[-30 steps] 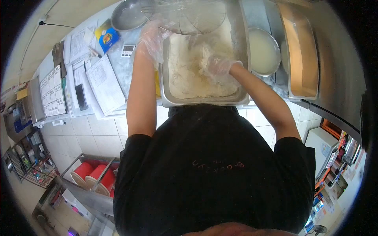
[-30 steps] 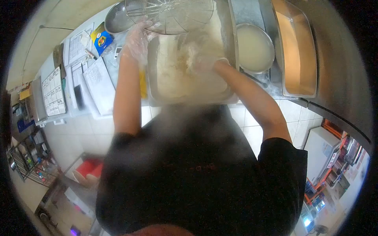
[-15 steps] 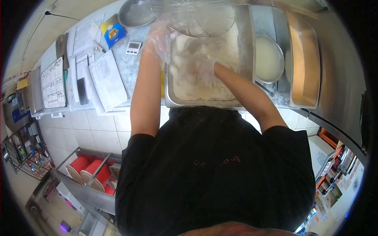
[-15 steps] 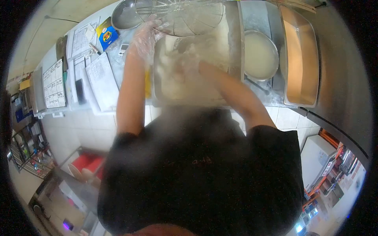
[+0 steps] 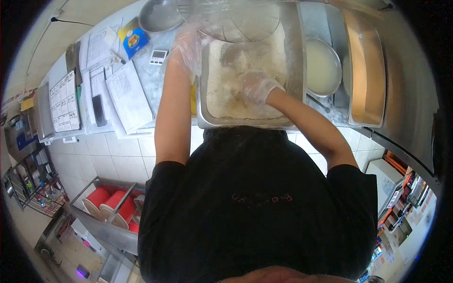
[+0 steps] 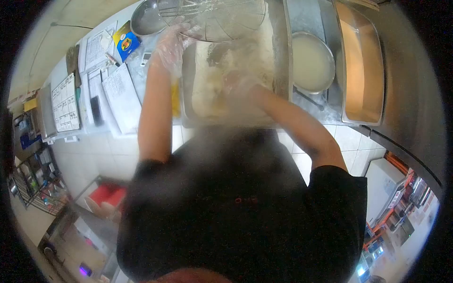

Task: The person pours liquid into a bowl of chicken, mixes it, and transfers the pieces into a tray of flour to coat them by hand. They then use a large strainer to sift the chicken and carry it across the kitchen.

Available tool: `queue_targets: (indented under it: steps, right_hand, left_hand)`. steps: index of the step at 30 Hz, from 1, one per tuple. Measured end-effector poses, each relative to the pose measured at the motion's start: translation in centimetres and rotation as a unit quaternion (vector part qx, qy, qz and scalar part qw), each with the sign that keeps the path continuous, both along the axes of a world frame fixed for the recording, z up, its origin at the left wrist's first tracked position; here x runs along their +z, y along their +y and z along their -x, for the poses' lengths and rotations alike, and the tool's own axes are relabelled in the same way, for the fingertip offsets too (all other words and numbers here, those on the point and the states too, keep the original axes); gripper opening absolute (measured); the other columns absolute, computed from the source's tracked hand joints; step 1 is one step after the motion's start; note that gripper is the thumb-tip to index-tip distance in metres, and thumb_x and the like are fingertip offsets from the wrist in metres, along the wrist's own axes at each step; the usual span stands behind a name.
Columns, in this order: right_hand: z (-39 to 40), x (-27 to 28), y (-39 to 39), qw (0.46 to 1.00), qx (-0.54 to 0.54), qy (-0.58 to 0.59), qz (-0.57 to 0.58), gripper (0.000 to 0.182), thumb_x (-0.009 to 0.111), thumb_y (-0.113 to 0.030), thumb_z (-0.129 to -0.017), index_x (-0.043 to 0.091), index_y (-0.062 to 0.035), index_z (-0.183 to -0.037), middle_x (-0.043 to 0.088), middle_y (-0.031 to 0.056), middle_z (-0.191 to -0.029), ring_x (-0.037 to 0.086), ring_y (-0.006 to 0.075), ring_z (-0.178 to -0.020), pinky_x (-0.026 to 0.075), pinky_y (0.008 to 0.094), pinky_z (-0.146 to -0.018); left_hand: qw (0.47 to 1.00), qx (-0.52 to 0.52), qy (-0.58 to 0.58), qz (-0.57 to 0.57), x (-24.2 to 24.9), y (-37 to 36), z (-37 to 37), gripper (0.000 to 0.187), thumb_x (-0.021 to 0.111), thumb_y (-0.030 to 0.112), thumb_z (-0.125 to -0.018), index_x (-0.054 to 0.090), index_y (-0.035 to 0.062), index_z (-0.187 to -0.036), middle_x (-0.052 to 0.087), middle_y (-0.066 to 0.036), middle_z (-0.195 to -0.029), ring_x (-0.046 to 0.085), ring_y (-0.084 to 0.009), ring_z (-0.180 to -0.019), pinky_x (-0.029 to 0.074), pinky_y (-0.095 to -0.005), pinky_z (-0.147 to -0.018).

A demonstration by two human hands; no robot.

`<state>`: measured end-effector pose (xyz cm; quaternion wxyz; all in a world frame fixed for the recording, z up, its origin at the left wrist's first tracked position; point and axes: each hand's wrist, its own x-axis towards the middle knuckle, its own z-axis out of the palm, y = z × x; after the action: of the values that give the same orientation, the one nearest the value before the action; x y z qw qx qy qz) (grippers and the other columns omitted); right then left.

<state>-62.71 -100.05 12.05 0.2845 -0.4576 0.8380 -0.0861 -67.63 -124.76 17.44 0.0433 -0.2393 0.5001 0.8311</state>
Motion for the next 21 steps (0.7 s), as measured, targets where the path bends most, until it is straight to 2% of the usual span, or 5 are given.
queue_targets:
  steps: [2, 4, 13, 16, 21]
  right_hand:
    - [1.3, 1.2, 1.3, 0.999, -0.032, -0.002, 0.031, 0.035, 0.060, -0.032, -0.089, 0.077, -0.0025, -0.095, 0.074, 0.0239, -0.099, 0.073, 0.0399, -0.090, 0.056, 0.0487, -0.086]
    - [3.0, 4.3, 2.1, 0.954, -0.100, -0.276, -0.067, 0.032, 0.061, -0.029, -0.089, 0.077, -0.0020, -0.093, 0.074, 0.0244, -0.097, 0.072, 0.0405, -0.090, 0.055, 0.0496, -0.084]
    - [-2.4, -5.1, 3.6, 0.985, -0.151, 0.024, -0.085, 0.029, 0.061, -0.026, -0.089, 0.077, -0.0018, -0.094, 0.074, 0.0237, -0.097, 0.072, 0.0401, -0.088, 0.055, 0.0504, -0.082]
    - [-1.4, -3.9, 2.5, 0.990, -0.138, 0.031, 0.010, 0.030, 0.060, -0.025, -0.089, 0.077, -0.0013, -0.096, 0.075, 0.0229, -0.101, 0.072, 0.0395, -0.090, 0.055, 0.0490, -0.085]
    - [1.8, 0.8, 2.0, 0.997, -0.001, -0.045, -0.062, 0.038, 0.063, -0.028, -0.087, 0.073, 0.0005, -0.111, 0.072, 0.0250, -0.113, 0.071, 0.0392, -0.099, 0.054, 0.0450, -0.091]
  left_hand:
    - [1.000, -0.009, 0.017, 0.002, -0.2, 0.0, -0.1, 0.067, 0.059, 0.003, -0.094, 0.032, -0.0023, -0.155, 0.061, -0.017, -0.131, 0.067, -0.0291, -0.115, 0.061, -0.0397, -0.098]
    - [1.000, -0.005, 0.009, 0.007, -0.5, -0.1, 0.1, 0.067, 0.059, 0.003, -0.094, 0.032, -0.0025, -0.155, 0.061, -0.017, -0.132, 0.067, -0.0287, -0.115, 0.060, -0.0400, -0.099]
    - [1.000, -0.015, 0.007, -0.001, -1.1, -0.7, 0.4, 0.070, 0.061, 0.006, -0.093, 0.031, -0.0036, -0.156, 0.063, -0.018, -0.132, 0.067, -0.0302, -0.114, 0.058, -0.0408, -0.100]
    - [1.000, -0.025, -0.008, 0.013, -0.4, -0.6, -0.1, 0.070, 0.062, 0.006, -0.093, 0.030, -0.0036, -0.156, 0.062, -0.018, -0.133, 0.067, -0.0305, -0.114, 0.058, -0.0408, -0.100]
    - [1.000, -0.014, 0.021, 0.002, -2.1, -1.0, 0.4, 0.071, 0.062, 0.006, -0.093, 0.030, -0.0037, -0.156, 0.063, -0.019, -0.133, 0.068, -0.0303, -0.113, 0.058, -0.0402, -0.099]
